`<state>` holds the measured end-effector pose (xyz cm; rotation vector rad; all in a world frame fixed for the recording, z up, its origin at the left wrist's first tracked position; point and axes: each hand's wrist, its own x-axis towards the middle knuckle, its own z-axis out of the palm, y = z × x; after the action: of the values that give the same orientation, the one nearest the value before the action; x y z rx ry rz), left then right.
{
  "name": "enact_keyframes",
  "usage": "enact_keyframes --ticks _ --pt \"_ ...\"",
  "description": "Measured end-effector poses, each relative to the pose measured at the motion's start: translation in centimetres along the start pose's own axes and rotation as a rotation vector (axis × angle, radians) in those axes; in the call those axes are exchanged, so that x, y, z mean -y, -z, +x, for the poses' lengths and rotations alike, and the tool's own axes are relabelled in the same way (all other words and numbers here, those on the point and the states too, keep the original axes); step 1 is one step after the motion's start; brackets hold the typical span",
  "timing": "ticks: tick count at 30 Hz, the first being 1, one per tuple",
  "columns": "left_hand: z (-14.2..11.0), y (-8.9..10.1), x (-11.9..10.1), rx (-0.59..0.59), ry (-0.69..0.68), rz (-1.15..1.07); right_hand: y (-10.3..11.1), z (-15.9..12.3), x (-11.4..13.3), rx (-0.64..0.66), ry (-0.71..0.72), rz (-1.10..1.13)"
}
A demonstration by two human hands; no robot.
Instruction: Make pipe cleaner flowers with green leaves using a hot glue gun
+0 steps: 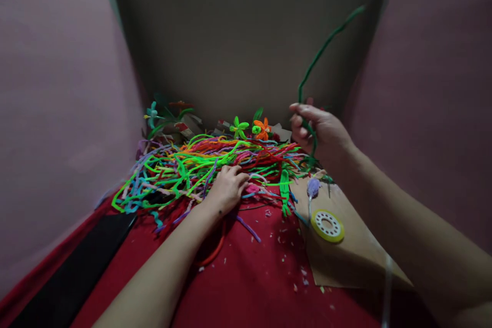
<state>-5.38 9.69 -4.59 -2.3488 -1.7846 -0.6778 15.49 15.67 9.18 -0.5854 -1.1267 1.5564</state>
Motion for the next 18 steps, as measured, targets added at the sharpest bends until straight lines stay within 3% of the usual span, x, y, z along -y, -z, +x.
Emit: enact_keyframes --ticks 7,10,12,14,15,18 --pt "0.6 1.4 0.7 -0.106 0.07 -0.134 -1.0 -3.5 -6.6 0.157 -0.212 -0.303" --pt "0.6 2.0 1.7 -0.151 0.129 -0.144 -1.5 -5.5 -9.1 0.337 -0.293 -0.514" --pt "0.5 2.4 2.7 -0.168 0.159 -0.143 -1.9 -6.2 -9.9 0.538 -0.304 -0.768" --pt "0.4 2.7 3.5 -0.179 0.184 -0.146 -2.0 -5.8 -10.0 0.581 -0.096 -1.141" --pt "0.3 2.9 3.8 -0.184 0.192 -0.148 -2.0 -5.2 -9.8 0.5 0.096 -1.338" --pt "0.3 3.0 3.9 -0.188 0.171 -0.146 -1.2 -1.9 -9.7 0.364 0.199 -1.442"
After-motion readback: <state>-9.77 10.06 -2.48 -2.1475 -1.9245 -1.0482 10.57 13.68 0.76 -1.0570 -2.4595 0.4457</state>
